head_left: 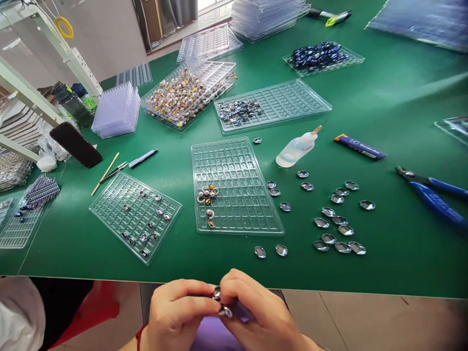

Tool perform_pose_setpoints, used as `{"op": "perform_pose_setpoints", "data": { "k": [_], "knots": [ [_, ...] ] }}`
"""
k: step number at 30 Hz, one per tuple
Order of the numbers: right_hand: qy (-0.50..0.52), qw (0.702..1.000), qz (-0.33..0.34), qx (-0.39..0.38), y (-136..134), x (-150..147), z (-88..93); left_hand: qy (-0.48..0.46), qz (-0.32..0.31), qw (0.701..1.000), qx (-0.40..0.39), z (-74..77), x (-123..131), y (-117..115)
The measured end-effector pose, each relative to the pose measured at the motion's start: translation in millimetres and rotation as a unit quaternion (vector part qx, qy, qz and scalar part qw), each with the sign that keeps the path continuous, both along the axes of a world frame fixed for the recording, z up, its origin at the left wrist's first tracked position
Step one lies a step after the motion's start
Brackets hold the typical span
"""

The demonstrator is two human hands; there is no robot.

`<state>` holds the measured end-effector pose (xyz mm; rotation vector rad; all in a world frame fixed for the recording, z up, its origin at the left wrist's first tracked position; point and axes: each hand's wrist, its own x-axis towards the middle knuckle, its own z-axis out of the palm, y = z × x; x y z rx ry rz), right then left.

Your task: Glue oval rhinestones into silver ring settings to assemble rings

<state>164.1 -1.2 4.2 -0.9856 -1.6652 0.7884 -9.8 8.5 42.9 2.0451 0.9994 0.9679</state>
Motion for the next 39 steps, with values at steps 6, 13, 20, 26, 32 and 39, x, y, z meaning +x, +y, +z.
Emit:
{"op": "perform_pose_setpoints", "data": {
  "k": [6, 13, 20, 26, 32, 39],
  "knots": [
    [-0.013, 1.000, -0.014, 0.001, 1, 0, -1.7, -0.033, 0.015, 0.999, -0.010, -4.0, 1, 2],
    [-0.021, 1.000, -0.015, 0.004, 0, -1, -3.6, -0.011, 0.014, 1.000, 0.011, -4.4, 2, 3],
    [-0.007, 1.000, -0.020, 0.007, 0, -2, -4.9, -0.017, 0.011, 1.000, 0.000, -9.8, -2, 1],
    [0.000, 0.999, -0.036, 0.014, 1, -2, -2.6, -0.070, 0.015, 0.995, -0.070, -12.7, -2, 0],
    [0.045, 0.992, 0.024, -0.113, 4, 5, -0.2, -0.142, 0.065, 0.922, -0.355, -8.6, 4, 4],
    [0.048, 0.958, 0.081, -0.269, 6, 11, 0.1, -0.184, 0.052, 0.862, -0.469, -9.3, 6, 5]
  ]
}}
